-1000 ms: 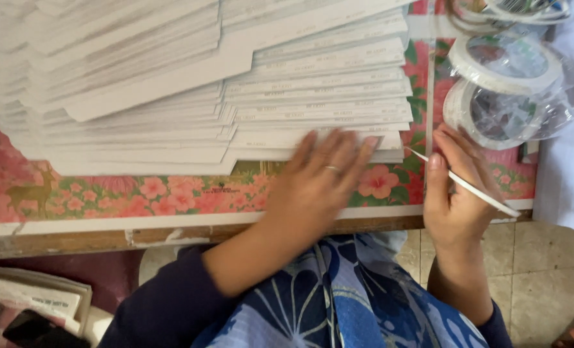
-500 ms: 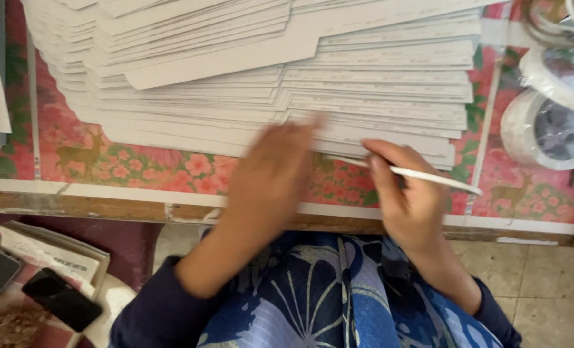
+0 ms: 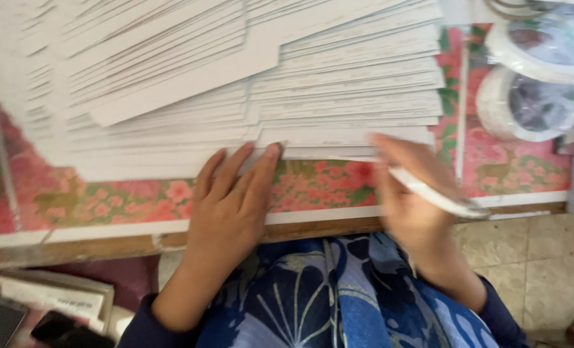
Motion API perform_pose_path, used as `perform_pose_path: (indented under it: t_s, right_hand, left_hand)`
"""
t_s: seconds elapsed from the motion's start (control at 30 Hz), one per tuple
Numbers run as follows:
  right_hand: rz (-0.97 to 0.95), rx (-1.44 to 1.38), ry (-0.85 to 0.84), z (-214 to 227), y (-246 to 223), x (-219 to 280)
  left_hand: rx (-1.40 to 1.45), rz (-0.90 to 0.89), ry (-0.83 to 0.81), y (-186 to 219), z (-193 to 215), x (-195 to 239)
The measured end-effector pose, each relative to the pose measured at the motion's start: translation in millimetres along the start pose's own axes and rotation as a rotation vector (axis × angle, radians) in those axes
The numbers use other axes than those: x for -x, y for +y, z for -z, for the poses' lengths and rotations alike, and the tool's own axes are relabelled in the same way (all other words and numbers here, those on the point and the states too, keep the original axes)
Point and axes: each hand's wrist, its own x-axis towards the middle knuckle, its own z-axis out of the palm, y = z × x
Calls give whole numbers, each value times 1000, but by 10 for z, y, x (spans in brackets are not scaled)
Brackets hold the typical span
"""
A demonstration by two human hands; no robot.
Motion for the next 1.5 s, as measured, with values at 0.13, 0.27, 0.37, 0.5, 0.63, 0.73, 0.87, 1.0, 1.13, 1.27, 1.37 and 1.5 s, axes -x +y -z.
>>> perform_pose_path:
  t_s: [0.13, 0.27, 0.37, 0.5, 0.63, 0.73, 0.87, 1.0, 1.13, 1.27, 1.37, 1.5]
  right_hand:
    - [-39, 258, 125, 187, 567, 259]
    - [18, 371, 191, 164, 703, 275]
    - [31, 365, 187, 151, 751, 263]
    - [2, 349, 138, 155, 779, 263]
    - [40, 282, 120, 231, 853, 261]
    - [-69, 257, 13, 356, 797, 168]
    - [-74, 40, 391, 231, 630, 131]
    - [-76, 93, 279, 123, 583, 37]
    - [-15, 113, 211, 113, 595, 42]
    - [-51, -26, 169, 253, 613, 105]
    - [-77, 37, 168, 380, 669, 223]
    - [-14, 247, 189, 336, 761, 376]
  left_hand:
    - [-23, -11, 35, 4, -41, 9]
    - [-47, -45, 66, 57, -58, -82]
    - [12, -109, 13, 218, -174, -188]
    - [43, -281, 1, 581, -365, -498]
    - [19, -325, -13, 893, -602, -718]
    - [168, -340, 80, 832, -527, -790]
    - [43, -316, 220, 563, -196, -778]
    - [-20, -293, 187, 480, -426, -599]
    - [-158, -267, 146, 362, -356, -721]
    - [-92, -224, 176, 470, -369, -757]
    - [-28, -216, 128, 706, -467, -704]
    - [-31, -105, 40, 1004, -739, -649]
